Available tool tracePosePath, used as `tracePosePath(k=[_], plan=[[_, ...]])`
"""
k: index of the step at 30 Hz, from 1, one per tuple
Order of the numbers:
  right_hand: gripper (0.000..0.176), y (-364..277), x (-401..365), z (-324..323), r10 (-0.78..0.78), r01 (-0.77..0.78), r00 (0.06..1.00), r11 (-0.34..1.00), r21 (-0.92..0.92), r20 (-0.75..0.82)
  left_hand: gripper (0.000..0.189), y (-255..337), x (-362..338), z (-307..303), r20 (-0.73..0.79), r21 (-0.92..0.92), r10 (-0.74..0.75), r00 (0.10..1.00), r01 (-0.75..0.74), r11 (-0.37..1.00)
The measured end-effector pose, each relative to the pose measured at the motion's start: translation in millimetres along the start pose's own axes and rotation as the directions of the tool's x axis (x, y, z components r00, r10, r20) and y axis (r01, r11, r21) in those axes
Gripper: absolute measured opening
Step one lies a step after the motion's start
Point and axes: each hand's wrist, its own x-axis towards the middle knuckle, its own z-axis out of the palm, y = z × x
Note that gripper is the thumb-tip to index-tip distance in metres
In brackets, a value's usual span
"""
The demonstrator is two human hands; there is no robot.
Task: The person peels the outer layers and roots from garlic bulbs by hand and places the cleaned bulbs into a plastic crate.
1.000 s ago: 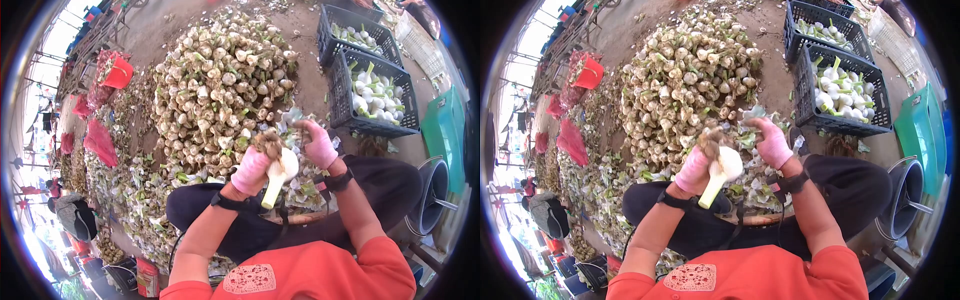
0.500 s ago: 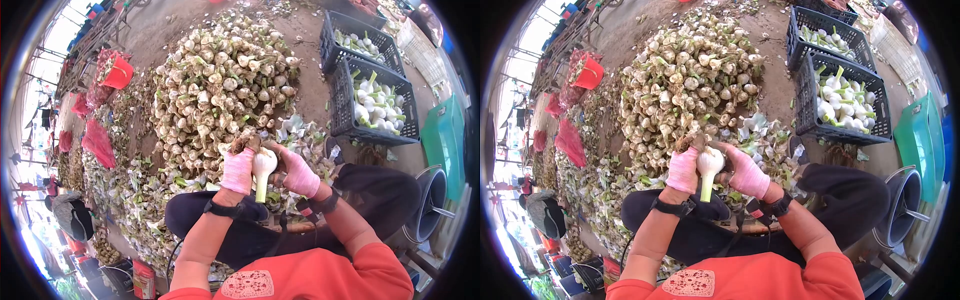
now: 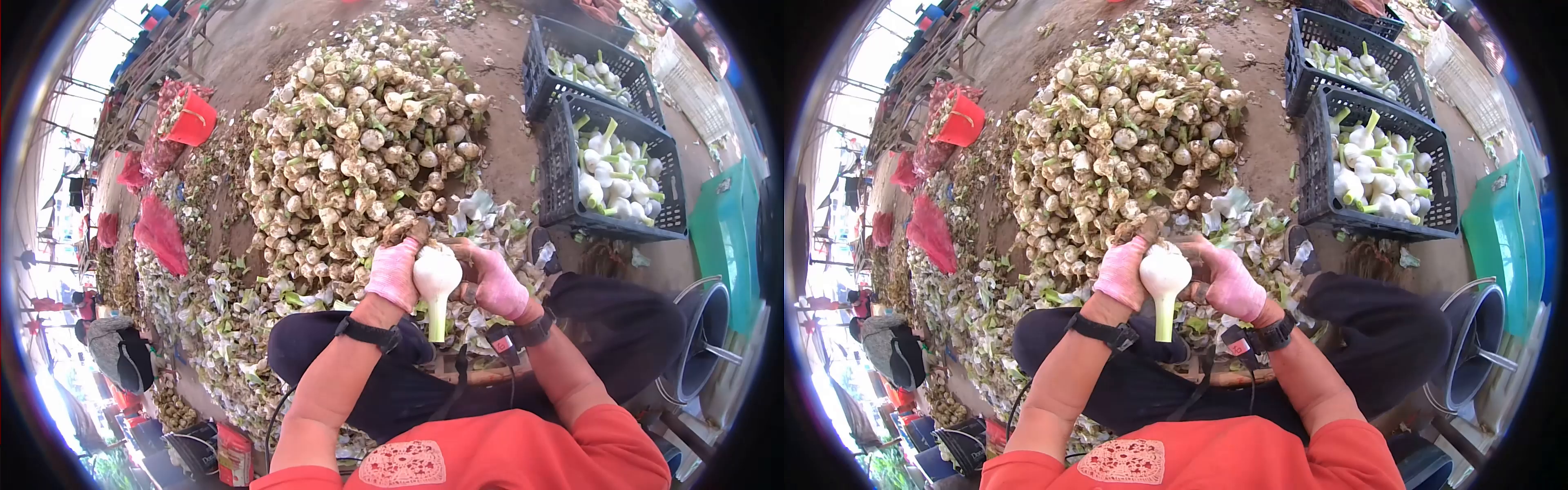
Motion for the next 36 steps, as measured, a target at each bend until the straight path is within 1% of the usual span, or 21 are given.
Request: tracePosePath(k=[4,6,7,9,10,11,13,15,17,19,21,24,25,26,27,29,30,31,33,34,36], plan=[[0.055,-11,0,-2,-0.097,0.091,0.995,0.969,-0.228,-0.015,0.026,-6,15,-5,0.034,-0.052,-0.076,0.997,0.077,0.996],[0.057,-14,2,-2,-0.22,0.201,0.975,0.804,-0.559,0.033,0.028,-7,17,-4,0.034,-0.084,-0.077,0.996,0.08,0.993],[0.057,-12,1,-2,-0.212,0.198,0.976,0.806,-0.557,0.04,0.029,-10,17,-1,0.023,-0.042,0.017,1.0,-0.016,0.999],[0.058,-3,0,1,-0.116,0.05,0.987,0.876,-0.48,-0.108,0.03,-10,18,3,0.008,0.001,0.111,0.994,-0.111,0.994],[0.061,8,-1,-2,0.01,-0.049,0.992,0.952,-0.302,-0.128,0.03,-9,19,4,-0.068,0.155,0.152,0.986,-0.14,0.978],[0.061,5,0,-3,0.014,-0.052,0.992,0.953,-0.299,-0.128,0.032,-9,17,6,-0.133,0.311,0.201,0.97,-0.152,0.938],[0.062,-11,3,-5,0.085,-0.097,0.989,0.991,-0.096,-0.122,0.035,-8,10,10,-0.025,0.208,0.242,0.97,-0.232,0.95],[0.063,-20,3,-10,0.149,-0.158,0.981,0.985,-0.074,-0.121,0.038,2,2,9,0.219,0.1,0.184,0.958,-0.21,0.973],[0.062,-19,1,-13,0.174,-0.185,0.98,0.974,-0.133,-0.094,0.031,8,-8,10,0.215,0.2,0.124,0.969,-0.168,0.965],[0.063,-14,1,-13,0.175,-0.184,0.982,0.975,-0.125,-0.074,0.023,6,-13,10,0.366,0.349,0.228,0.902,-0.36,0.865],[0.063,-9,-1,-15,0.174,-0.179,0.983,0.977,-0.119,-0.052,0.019,6,-11,6,0.339,0.356,0.197,0.92,-0.319,0.878],[0.066,-2,-5,-13,0.143,-0.137,0.989,0.974,-0.179,0.024,0.018,-2,0,-5,0.369,0.409,0.254,0.894,-0.402,0.819],[0.067,1,-6,-8,0.136,-0.142,0.989,0.981,0.128,0.054,0.022,-12,12,-12,0.302,0.39,0.379,0.875,-0.476,0.788],[0.07,1,-6,-2,0.12,-0.143,0.99,0.895,0.423,0.08,0.026,-10,10,-9,0.231,0.376,0.496,0.837,-0.547,0.748],[0.07,-2,-6,4,0.12,-0.142,0.99,0.896,0.421,0.079,0.026,-8,6,-8,0.232,0.374,0.496,0.837,-0.548,0.749],[0.074,-12,-6,16,0.081,-0.171,0.985,0.579,0.797,0.152,0.038,1,-5,-5,0.125,0.514,0.459,0.879,-0.454,0.728],[0.069,-7,-5,14,0.011,-0.022,0.998,0.982,0.186,0.06,0.044,-3,2,-13,0.151,0.506,0.454,0.878,-0.463,0.728],[0.069,-6,-5,14,0.01,-0.021,0.998,0.983,0.185,0.061,0.044,-10,9,-19,0.151,0.505,0.456,0.877,-0.465,0.727],[0.061,-4,-5,12,0.222,-0.218,0.974,0.886,0.408,0.04,0.039,-19,13,-21,0.158,0.541,0.635,0.756,-0.605,0.584],[0.057,-3,-6,11,0.326,-0.303,0.944,0.803,0.513,0.048,0.039,-24,13,-24,0.159,0.54,0.634,0.756,-0.604,0.585],[0.05,-3,-6,10,0.511,-0.43,0.853,0.58,0.692,0.102,0.038,-19,2,-19,0.296,0.679,0.831,0.471,-0.716,0.164]])
